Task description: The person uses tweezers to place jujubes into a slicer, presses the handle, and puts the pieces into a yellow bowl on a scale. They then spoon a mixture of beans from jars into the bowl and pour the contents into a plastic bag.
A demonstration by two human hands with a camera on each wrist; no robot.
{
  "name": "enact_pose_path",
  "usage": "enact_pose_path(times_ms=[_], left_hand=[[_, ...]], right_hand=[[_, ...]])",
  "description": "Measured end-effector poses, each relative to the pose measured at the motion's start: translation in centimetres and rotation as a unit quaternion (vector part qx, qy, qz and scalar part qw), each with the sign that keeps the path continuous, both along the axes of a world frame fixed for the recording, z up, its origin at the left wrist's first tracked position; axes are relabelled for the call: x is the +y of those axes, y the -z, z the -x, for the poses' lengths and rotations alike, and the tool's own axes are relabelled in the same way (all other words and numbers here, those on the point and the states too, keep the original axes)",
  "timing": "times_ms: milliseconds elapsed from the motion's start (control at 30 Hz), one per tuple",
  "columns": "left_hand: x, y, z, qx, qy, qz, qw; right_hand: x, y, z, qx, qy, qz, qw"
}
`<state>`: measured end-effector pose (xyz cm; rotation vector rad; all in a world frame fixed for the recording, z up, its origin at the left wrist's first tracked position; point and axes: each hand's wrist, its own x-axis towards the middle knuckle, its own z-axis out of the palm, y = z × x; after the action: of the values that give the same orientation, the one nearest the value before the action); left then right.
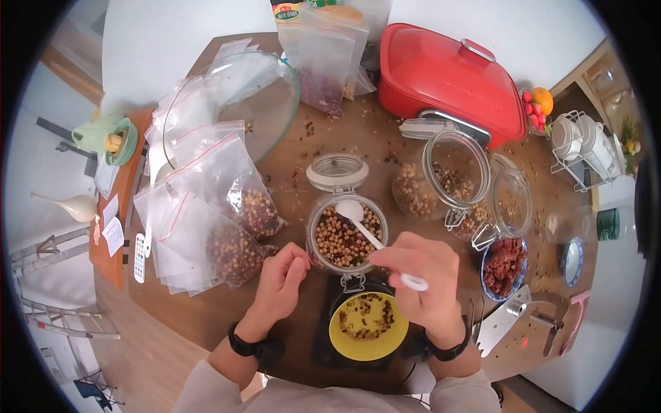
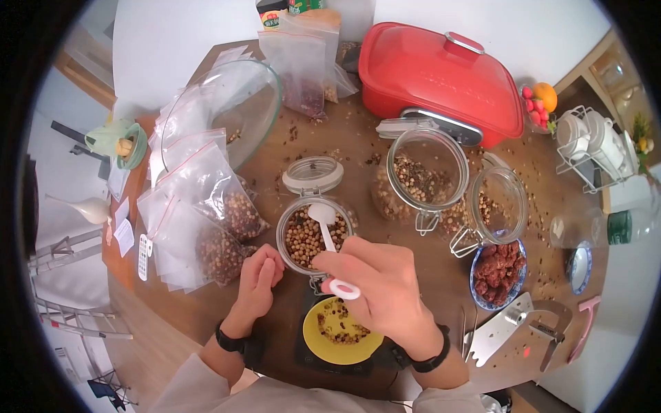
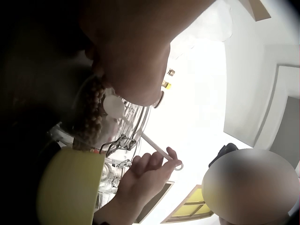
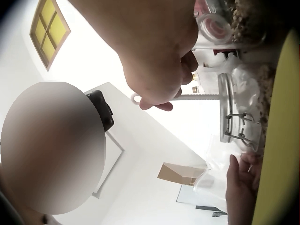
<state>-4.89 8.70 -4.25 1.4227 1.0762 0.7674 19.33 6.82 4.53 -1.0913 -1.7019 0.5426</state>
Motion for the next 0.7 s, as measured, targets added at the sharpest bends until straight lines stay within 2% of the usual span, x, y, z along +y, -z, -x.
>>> enact_pose_path(times_ms=[67,200,300,400,500,633,700], left_hand=[[-0.1,0.1,0.1,-0.001,0.003,0.003,1.0],[-0.3,0.2,0.1,-0.01,0.004,0.01,1.0],[-0.2,0.3,0.1,-0.014,0.005,0.013,1.0],[-0.2,0.4,0.2,-0.013,0.007,0.015,1.0],[-0.2,0.3,0.2,-0.009,0.009,0.009,1.0],[-0.2,0.3,-0.1,-0.02,0.015,-0.015,1.0],[-0.2,0.3,0.0,-0.015,0.011,-0.005,1.0]], right_hand=[[0.1,0.7,0.1,-0.045,-0.007,0.022,0.999],[0.2,1.5,0.7,-0.05,-0.037,0.078,0.995],[0.6,1.1,0.2,0.024,-0.073,0.099,0.992],[0.2,0.9,-0.4,0.081,-0.078,0.074,0.991],[-0.5,1.0,-0.5,0.122,-0.04,0.015,0.992],[-0.2,0.8,-0.6,0.035,-0.013,-0.056,0.998],[0.1,0.6,-0.5,-0.021,-0.019,-0.058,0.998]])
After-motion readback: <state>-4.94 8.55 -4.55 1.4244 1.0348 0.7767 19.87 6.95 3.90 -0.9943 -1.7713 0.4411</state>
